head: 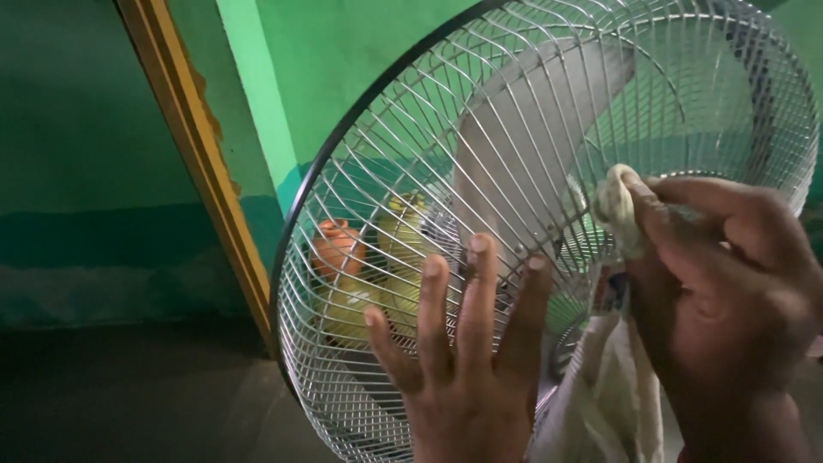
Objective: The person wipes the front metal grille of a standing electric fan with a white cloth. They hold the grille with the left hand and rub the surface with the right hand, moving around the circular frame and the central hub. The fan remains assembled and stationary throughout the clip.
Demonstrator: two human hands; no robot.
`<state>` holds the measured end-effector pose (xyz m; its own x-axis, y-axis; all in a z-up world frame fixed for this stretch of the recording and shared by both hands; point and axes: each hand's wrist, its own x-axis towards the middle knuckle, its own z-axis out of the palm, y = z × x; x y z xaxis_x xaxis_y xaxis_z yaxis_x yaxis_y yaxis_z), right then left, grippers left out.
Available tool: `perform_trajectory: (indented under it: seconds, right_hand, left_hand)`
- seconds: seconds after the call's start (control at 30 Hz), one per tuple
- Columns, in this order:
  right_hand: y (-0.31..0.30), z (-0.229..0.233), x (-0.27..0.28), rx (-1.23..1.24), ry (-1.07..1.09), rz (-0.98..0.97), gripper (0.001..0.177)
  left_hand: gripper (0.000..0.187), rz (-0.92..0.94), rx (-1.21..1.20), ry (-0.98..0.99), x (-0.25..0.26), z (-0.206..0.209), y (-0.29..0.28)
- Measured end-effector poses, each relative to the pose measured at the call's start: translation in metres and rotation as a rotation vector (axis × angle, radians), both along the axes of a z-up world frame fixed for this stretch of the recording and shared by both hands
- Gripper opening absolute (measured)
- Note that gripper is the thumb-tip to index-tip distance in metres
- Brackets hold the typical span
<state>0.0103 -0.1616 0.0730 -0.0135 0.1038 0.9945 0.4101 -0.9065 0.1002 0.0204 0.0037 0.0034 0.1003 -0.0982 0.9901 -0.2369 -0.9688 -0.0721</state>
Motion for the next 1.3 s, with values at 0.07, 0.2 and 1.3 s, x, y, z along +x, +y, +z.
perform_trajectory:
  seconds: [0.07, 0.2, 1.3]
  right_hand:
    - [-0.002, -0.003, -0.002, 0.005, -0.005, 0.019, 0.010]
    - [-0.001, -0.012, -0.006, 0.029, -0.002, 0.019, 0.011]
    - [0.002, -0.007, -0.005, -0.079, -0.082, -0.016, 0.006]
  left_hand:
    - [0.046, 0.005, 0.000, -0.010, 0.001, 0.000, -0.001]
    - [0.049, -0.002, 0.008, -0.015, 0.001, 0.002, -0.001]
    - [0.048, -0.007, 0.027, 0.009, 0.000, 0.000, 0.001]
